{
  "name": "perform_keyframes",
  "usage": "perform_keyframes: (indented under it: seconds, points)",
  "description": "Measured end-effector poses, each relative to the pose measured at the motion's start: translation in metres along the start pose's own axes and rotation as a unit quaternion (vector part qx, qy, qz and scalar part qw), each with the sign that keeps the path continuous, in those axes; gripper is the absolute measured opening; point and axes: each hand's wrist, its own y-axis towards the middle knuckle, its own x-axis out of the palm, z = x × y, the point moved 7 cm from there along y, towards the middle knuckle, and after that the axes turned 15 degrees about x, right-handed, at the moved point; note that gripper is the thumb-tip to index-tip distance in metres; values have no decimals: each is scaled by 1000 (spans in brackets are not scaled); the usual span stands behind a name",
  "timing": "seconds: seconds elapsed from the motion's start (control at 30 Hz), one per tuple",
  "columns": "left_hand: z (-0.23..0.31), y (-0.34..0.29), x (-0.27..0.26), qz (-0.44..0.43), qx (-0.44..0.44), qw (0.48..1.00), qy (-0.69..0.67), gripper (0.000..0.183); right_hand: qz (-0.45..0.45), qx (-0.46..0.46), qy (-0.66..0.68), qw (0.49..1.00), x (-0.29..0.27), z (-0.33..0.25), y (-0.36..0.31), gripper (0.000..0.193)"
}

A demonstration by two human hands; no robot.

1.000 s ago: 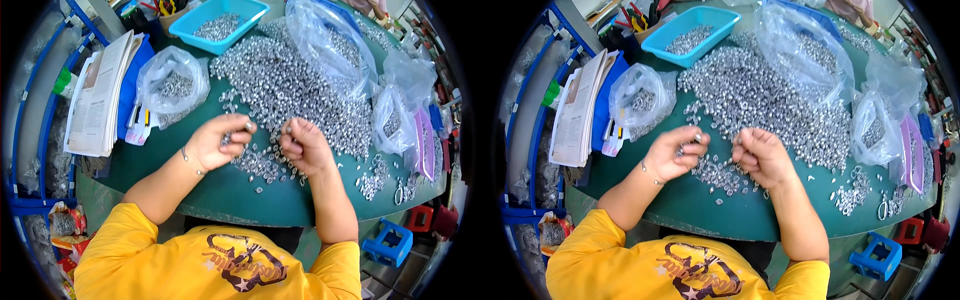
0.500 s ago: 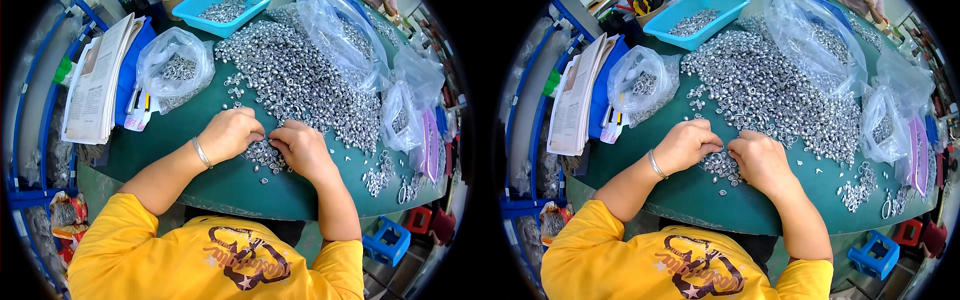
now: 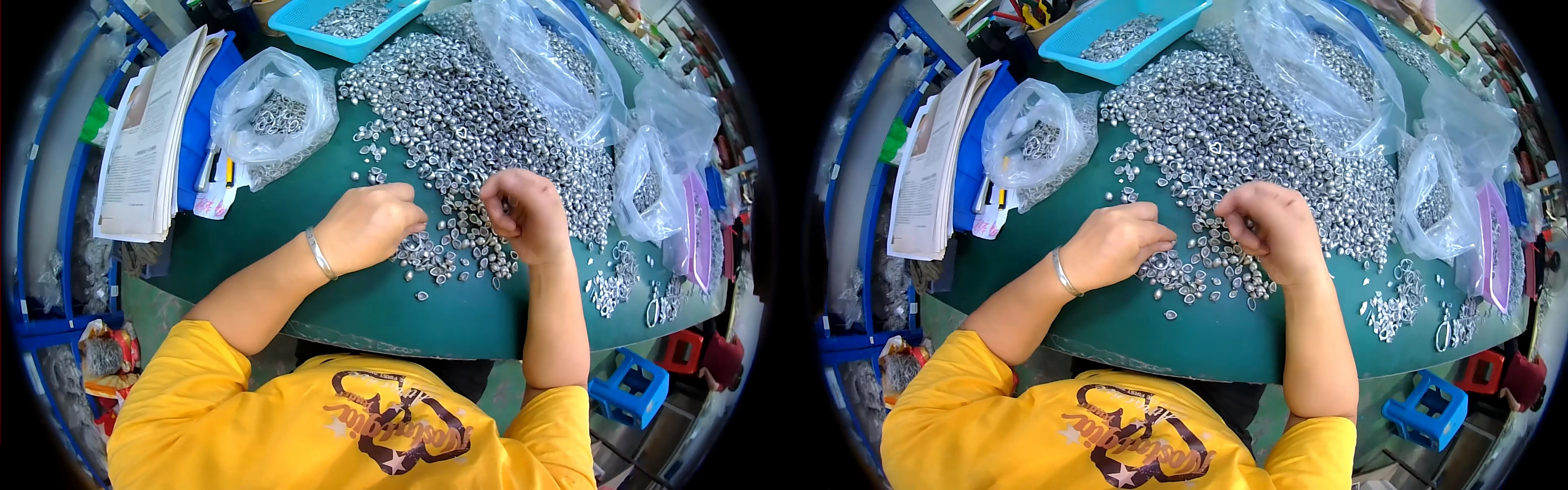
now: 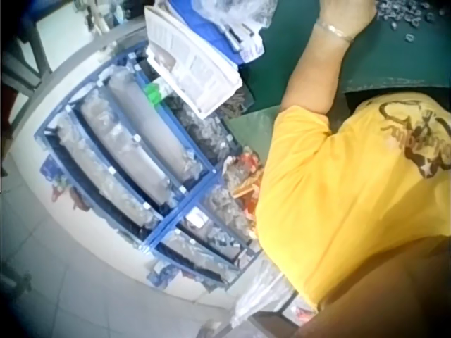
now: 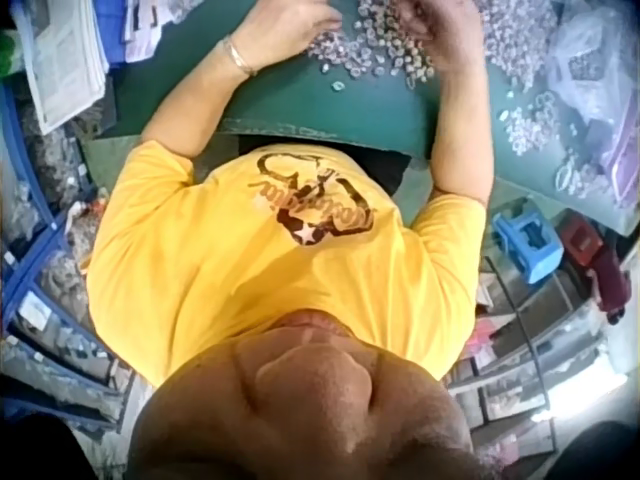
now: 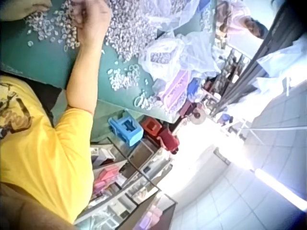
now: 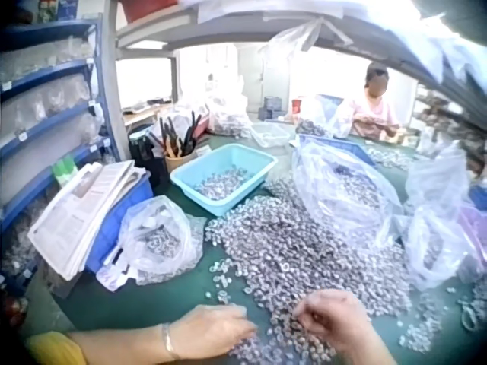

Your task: The person sorts through a pile of small metal decorative parts on a green table, picking them up one by one, turning them over, and placing them into different plastic trays.

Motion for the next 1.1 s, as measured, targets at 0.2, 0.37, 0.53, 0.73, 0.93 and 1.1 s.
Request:
perform_keyframes:
  seconds: [0.2,0.37,0.53,0.73,0.93,1.1]
  points:
    - [-4,0,1,58,-5,997,-50,6,86,-129,-609,777,33,0,-17,12]
    - [-24,-9,0,142,-210,905,-340,6,117,-40,-539,833,23,4,-8,12]
    - [-27,-17,15,165,-344,688,-617,12,72,-134,-563,813,32,4,-12,12]
    - [-26,-16,19,186,-290,576,-742,9,107,-175,-569,796,31,5,-7,8]
    - [-30,-15,22,216,-241,457,-828,14,149,-131,-501,843,18,-4,-9,7]
    - [-34,-17,19,239,-253,458,-818,7,68,13,-119,990,5,11,2,10]
